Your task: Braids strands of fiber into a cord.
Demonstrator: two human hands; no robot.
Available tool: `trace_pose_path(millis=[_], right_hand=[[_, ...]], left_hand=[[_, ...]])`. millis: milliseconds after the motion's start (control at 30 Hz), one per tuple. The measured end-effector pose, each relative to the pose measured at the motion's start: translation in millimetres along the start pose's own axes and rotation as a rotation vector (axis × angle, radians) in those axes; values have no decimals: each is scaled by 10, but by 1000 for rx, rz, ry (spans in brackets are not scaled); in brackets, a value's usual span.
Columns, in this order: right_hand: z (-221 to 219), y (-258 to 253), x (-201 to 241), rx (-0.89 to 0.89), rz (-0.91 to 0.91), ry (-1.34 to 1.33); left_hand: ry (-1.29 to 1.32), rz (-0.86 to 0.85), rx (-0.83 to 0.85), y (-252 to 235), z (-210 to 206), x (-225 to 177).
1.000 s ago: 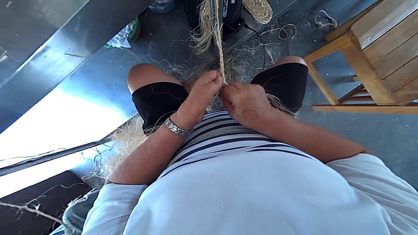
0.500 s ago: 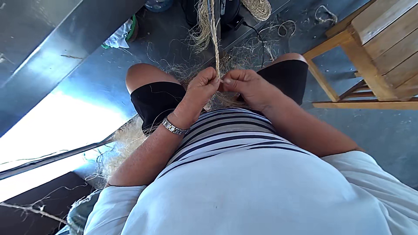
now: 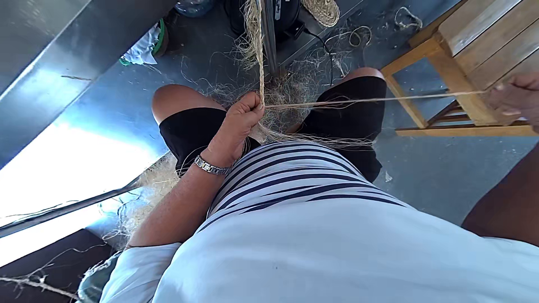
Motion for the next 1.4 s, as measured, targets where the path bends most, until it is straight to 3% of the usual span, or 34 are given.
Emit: trace_pose_path(millis=[67, 100, 200, 267, 333, 400, 467, 533, 667, 800, 867, 1000, 1167, 1400], right_hand=[[46, -49, -290, -165, -180, 188], [17, 5, -85, -198, -160, 189], [-282, 493, 1615, -141, 126, -18], [-726, 829, 2686, -33, 411, -151], [-1270, 1035, 3363, 169, 605, -270], [-1748, 1134, 3684, 495, 590, -411], [-2004, 1119, 3784, 706, 414, -562], [-2085, 1052, 3765, 761, 320, -680], [-2062, 926, 3736, 718, 460, -535], [-2061, 1025, 3833, 839, 495, -560], [-2044, 1047, 3876, 794, 431, -527], [-2010, 968, 3867, 704, 476, -493], [-1974, 916, 3861, 583, 613, -391], [-1981, 962, 3905, 471, 662, -325]], left_hand=[[-38, -4, -3, -13, -36, 10], [-65, -9, -2, -14, -61, 9], [-144, -31, 22, -22, -120, 25], [-185, -53, 23, -19, -145, 23], [-212, -76, 16, -26, -156, 11], [-233, -109, 6, -11, -142, 12], [-279, -154, 3, -13, -88, 21], [-317, -160, 6, 0, -42, 57], [-285, -137, 29, -6, -58, 99], [-355, -125, 18, -19, -90, 94], [-482, -141, 31, -9, -85, 64], [-693, -151, 71, 10, -95, -22], [-828, -125, 108, 52, -91, -111], [-930, -101, 110, 145, 124, -277]])
Point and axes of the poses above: each hand's wrist, its own y-axis away from the middle knuckle, its own z-axis out of the back of the hand, x = y × z, the point moved 5 cm from there along -y, towards the middle knuckle, and after that the axes turned 10 degrees about -z, right-handed, at the moved point
